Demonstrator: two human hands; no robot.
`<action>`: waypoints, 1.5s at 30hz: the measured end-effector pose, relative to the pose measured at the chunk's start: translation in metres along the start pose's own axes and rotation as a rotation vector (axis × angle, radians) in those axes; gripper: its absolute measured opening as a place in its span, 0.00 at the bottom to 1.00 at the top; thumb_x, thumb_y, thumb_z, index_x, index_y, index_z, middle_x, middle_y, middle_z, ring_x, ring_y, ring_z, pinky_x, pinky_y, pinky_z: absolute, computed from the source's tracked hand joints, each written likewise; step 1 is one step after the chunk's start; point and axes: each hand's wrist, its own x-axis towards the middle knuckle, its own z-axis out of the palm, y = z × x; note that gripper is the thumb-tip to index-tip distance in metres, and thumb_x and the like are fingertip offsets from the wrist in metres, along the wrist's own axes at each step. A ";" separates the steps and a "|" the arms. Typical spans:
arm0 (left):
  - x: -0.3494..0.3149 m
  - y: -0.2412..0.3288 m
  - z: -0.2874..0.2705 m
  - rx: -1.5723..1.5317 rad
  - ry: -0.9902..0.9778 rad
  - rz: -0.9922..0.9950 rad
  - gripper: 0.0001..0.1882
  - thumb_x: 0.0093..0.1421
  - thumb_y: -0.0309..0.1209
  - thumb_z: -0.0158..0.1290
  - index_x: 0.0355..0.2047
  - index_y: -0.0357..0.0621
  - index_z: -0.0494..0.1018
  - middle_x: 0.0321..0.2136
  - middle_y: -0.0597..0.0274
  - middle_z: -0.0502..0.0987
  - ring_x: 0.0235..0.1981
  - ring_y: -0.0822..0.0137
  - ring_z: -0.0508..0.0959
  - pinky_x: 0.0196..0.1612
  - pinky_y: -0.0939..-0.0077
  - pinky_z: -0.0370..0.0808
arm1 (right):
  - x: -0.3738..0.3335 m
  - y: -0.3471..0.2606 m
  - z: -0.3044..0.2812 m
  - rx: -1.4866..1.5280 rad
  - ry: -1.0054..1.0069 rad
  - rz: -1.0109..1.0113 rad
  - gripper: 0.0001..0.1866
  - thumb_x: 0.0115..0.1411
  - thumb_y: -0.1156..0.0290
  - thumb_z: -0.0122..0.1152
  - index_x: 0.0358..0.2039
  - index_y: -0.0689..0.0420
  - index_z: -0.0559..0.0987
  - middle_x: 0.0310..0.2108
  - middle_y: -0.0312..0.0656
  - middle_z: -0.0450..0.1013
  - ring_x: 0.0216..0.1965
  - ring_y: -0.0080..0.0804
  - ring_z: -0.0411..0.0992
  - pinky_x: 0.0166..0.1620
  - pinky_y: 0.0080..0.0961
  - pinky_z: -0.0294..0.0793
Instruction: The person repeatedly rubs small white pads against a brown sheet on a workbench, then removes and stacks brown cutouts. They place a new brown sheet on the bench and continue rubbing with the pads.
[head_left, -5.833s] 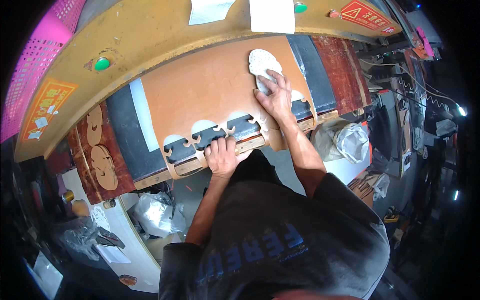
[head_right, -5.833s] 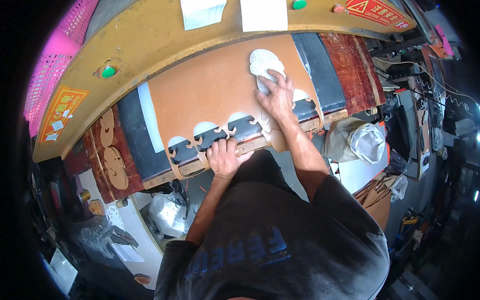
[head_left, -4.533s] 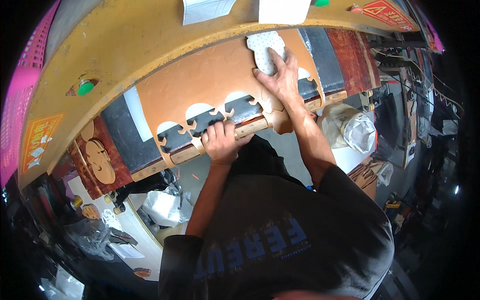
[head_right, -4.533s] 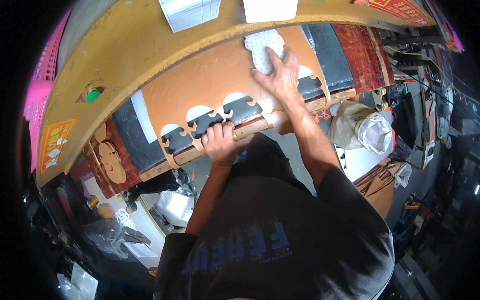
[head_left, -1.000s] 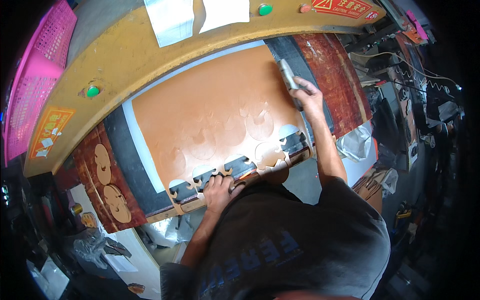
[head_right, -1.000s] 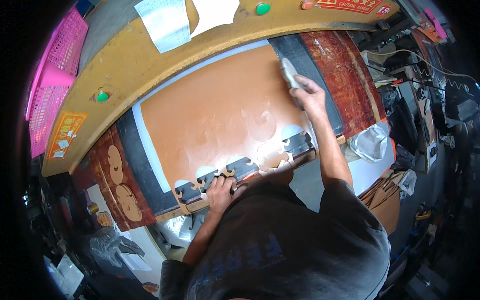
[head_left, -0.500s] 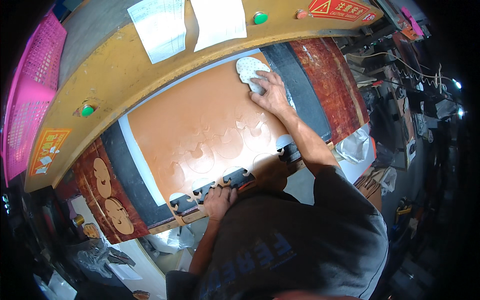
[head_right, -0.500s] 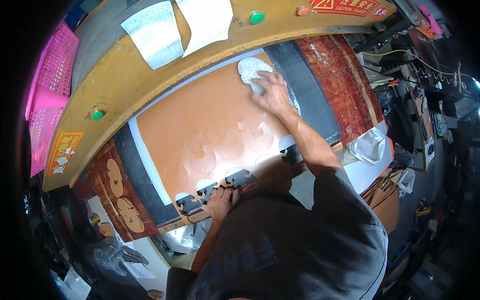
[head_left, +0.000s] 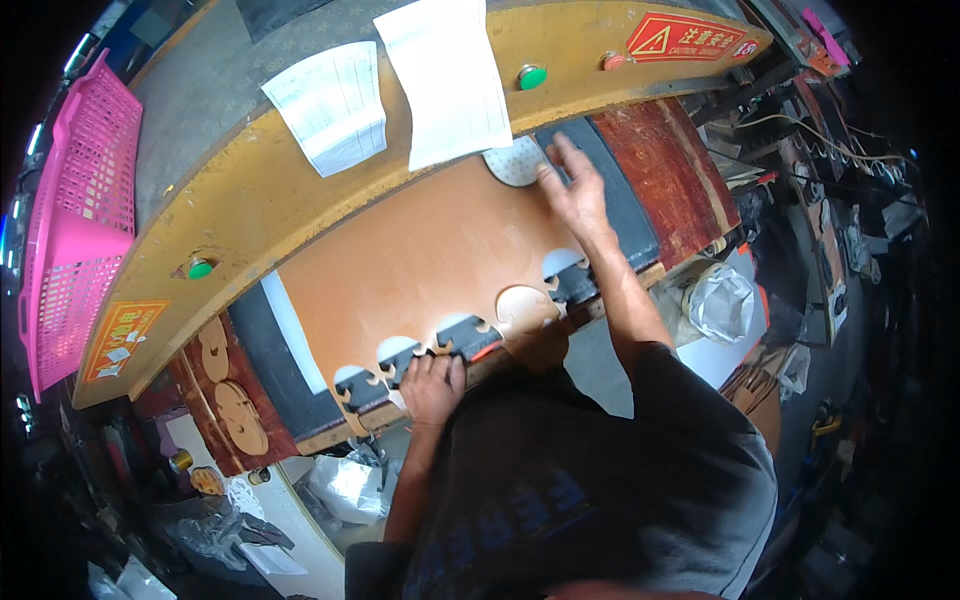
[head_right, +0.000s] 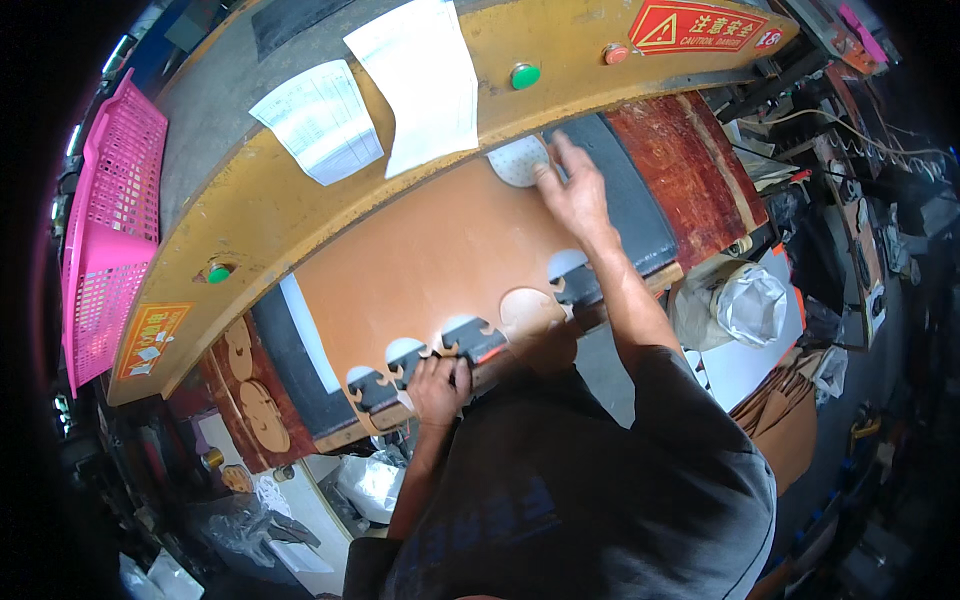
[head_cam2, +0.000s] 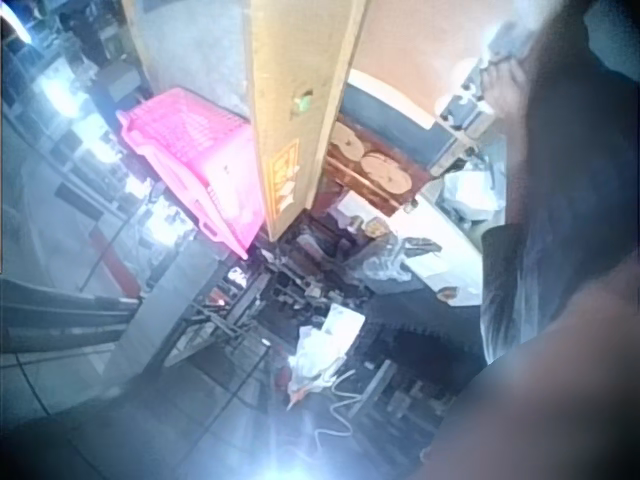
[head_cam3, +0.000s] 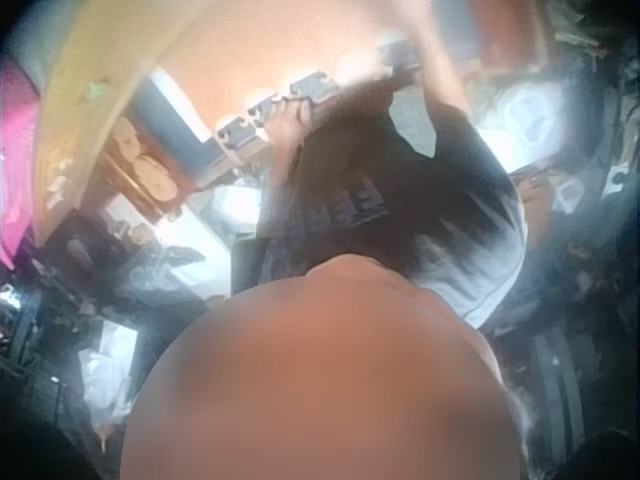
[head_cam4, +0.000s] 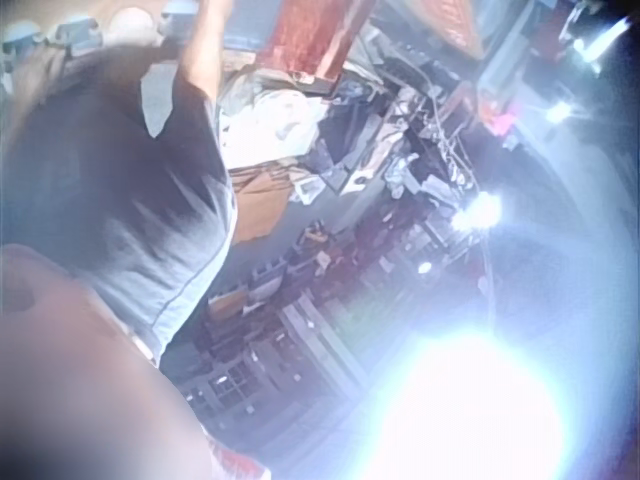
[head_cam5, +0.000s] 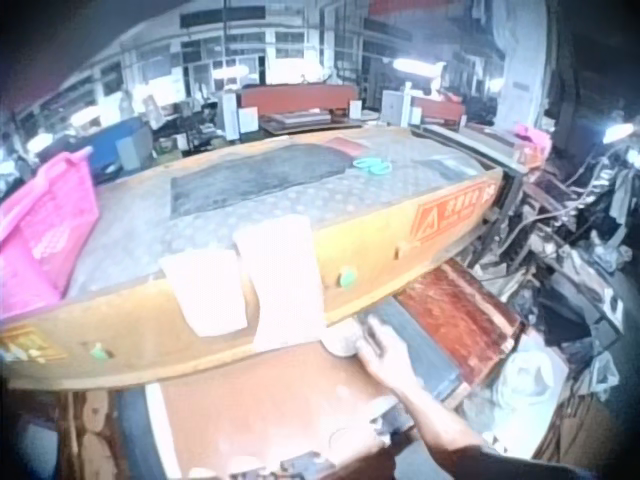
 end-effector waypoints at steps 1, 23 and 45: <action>0.013 -0.005 0.001 -0.032 0.048 0.016 0.12 0.59 0.38 0.64 0.22 0.50 0.77 0.24 0.59 0.76 0.28 0.54 0.78 0.31 0.58 0.77 | 0.010 -0.009 -0.003 0.039 0.058 -0.058 0.34 0.65 0.65 0.67 0.69 0.65 0.70 0.56 0.58 0.77 0.59 0.52 0.76 0.62 0.41 0.74; 0.117 -0.039 0.005 0.075 0.115 -0.169 0.12 0.58 0.38 0.63 0.22 0.47 0.76 0.25 0.60 0.77 0.31 0.52 0.78 0.37 0.55 0.76 | -0.065 0.053 0.028 -0.329 -0.165 -0.299 0.10 0.65 0.64 0.64 0.37 0.55 0.87 0.31 0.45 0.80 0.37 0.49 0.78 0.44 0.46 0.76; -0.040 0.020 -0.075 -0.709 -0.427 -0.162 0.10 0.65 0.37 0.62 0.37 0.44 0.86 0.33 0.55 0.83 0.40 0.56 0.83 0.45 0.61 0.80 | -0.039 -0.004 0.025 -0.701 -0.315 0.172 0.46 0.59 0.42 0.70 0.72 0.53 0.69 0.69 0.62 0.64 0.66 0.62 0.65 0.66 0.50 0.69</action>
